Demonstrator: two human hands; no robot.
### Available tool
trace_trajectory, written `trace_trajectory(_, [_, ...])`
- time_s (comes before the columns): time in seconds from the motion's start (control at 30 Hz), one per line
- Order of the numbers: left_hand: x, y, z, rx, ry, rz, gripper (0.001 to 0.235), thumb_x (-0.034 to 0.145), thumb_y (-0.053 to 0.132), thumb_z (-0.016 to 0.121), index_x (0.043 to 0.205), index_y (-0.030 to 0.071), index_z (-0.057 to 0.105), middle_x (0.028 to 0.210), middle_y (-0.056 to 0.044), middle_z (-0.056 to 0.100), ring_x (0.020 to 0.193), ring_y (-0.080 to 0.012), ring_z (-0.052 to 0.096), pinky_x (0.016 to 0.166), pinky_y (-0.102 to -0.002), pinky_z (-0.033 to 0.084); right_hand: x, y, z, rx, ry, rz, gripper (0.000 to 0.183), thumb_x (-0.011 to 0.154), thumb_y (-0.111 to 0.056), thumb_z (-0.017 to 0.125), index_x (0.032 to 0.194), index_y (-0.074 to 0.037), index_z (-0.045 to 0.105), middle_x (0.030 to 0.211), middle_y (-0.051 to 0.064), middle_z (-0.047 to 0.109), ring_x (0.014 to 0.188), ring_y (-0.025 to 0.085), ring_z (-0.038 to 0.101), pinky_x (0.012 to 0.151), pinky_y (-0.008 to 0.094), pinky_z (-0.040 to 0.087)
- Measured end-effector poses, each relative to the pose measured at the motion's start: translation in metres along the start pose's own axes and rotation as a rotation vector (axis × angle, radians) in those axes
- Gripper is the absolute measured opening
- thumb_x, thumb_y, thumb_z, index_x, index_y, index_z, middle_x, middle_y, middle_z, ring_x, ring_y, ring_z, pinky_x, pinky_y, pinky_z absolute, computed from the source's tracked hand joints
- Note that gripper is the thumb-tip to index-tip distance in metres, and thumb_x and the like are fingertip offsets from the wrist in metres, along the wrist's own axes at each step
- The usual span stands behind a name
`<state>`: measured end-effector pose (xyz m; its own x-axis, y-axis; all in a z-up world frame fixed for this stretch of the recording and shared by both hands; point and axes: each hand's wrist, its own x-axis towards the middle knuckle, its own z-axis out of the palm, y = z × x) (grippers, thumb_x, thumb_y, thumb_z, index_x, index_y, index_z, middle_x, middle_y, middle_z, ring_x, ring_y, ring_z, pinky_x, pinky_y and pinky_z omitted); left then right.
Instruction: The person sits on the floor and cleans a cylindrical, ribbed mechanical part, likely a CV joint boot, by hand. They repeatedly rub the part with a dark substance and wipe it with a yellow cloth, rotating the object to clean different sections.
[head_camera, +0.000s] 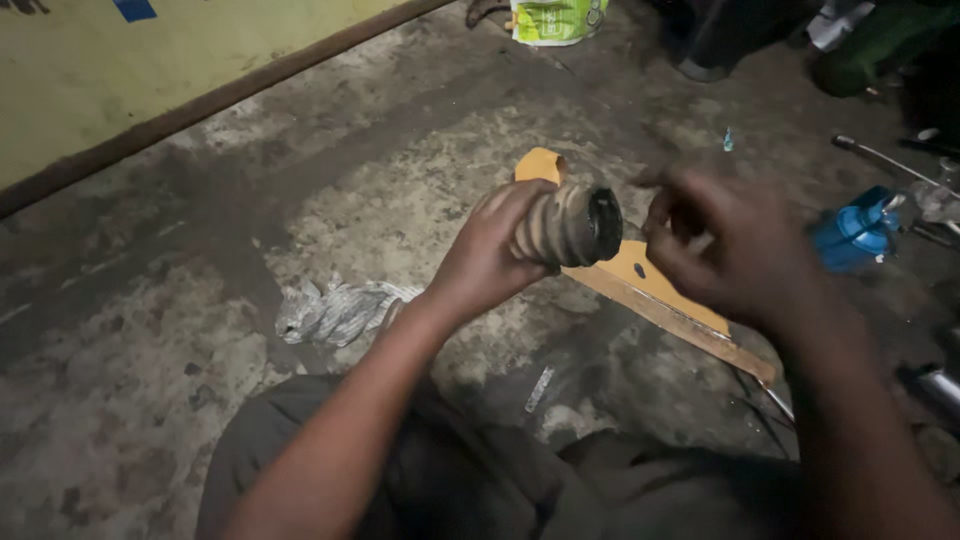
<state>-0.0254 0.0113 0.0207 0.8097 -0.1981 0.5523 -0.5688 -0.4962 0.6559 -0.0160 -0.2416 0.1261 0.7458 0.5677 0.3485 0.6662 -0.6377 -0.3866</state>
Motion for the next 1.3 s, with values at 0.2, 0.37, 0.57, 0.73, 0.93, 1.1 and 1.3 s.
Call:
trace_trajectory(0.2, [0.002,0.003,-0.007,0.121,0.020,0.007,0.085,0.069,0.017,0.092,0.141,0.012,0.048,0.145,-0.016,0.052,0.141,-0.0413,0.047,0.116,-0.053,0.039,0.009,-0.046,-0.025,-0.263,-0.485,0.338,0.065,0.087,-0.028,0.075,0.148,-0.030,0.055,0.090,0.003,0.076,0.068,0.022,0.072,0.069,0.040,0.059])
trace_trajectory(0.37, [0.003,-0.003,-0.012,0.112,0.047,0.043,0.085,0.069,0.022,0.096,0.140,0.015,0.048,0.153,-0.017,0.046,0.148,-0.0414,0.038,0.122,-0.054,0.035,0.010,-0.055,-0.026,-0.281,-0.604,0.454,0.073,0.089,-0.030,0.074,0.156,-0.038,0.045,0.101,0.001,0.076,0.075,0.021,0.074,0.074,0.039,0.060])
trace_trajectory(0.57, [0.012,-0.020,-0.032,0.184,-0.046,0.148,0.084,0.069,0.020,0.095,0.142,0.015,0.055,0.151,-0.012,0.053,0.149,-0.0392,0.038,0.122,-0.054,0.034,0.001,-0.038,-0.006,-0.351,-0.464,0.244,0.076,0.084,-0.028,0.075,0.153,-0.040,0.046,0.103,0.004,0.075,0.079,0.025,0.074,0.072,0.042,0.059])
trace_trajectory(0.73, [0.011,-0.017,-0.045,0.150,-0.091,0.185,0.081,0.072,0.020,0.095,0.142,0.015,0.054,0.144,-0.009,0.058,0.143,-0.0339,0.049,0.121,-0.051,0.041,-0.001,-0.022,0.020,-0.461,-0.386,0.107,0.069,0.085,-0.027,0.074,0.149,-0.038,0.050,0.107,0.002,0.075,0.083,0.026,0.073,0.068,0.043,0.058])
trace_trajectory(0.93, [0.010,-0.016,-0.047,0.167,-0.062,0.167,0.079,0.069,0.020,0.095,0.138,0.016,0.057,0.139,-0.010,0.061,0.136,-0.0331,0.054,0.115,-0.050,0.044,-0.008,0.005,0.048,-0.317,-0.253,0.016,0.069,0.082,-0.021,0.071,0.148,-0.026,0.052,0.093,0.006,0.075,0.074,0.026,0.072,0.062,0.042,0.057])
trace_trajectory(1.1, [0.008,-0.012,-0.052,-0.013,-0.027,0.149,0.068,0.073,0.022,0.094,0.131,0.015,0.061,0.132,-0.008,0.068,0.125,-0.0285,0.067,0.108,-0.044,0.055,-0.014,0.009,0.061,-0.148,-0.152,0.056,0.063,0.080,-0.022,0.074,0.141,-0.020,0.059,0.077,0.008,0.074,0.065,0.024,0.071,0.063,0.042,0.056])
trace_trajectory(1.3, [0.007,-0.013,-0.050,-0.132,0.040,0.076,0.058,0.070,0.019,0.092,0.120,0.013,0.064,0.122,-0.007,0.070,0.117,-0.0283,0.071,0.101,-0.042,0.058,-0.017,0.012,0.075,0.021,-0.010,0.065,0.042,0.088,-0.016,0.077,0.129,-0.011,0.068,0.068,0.013,0.069,0.056,0.023,0.067,0.057,0.039,0.051])
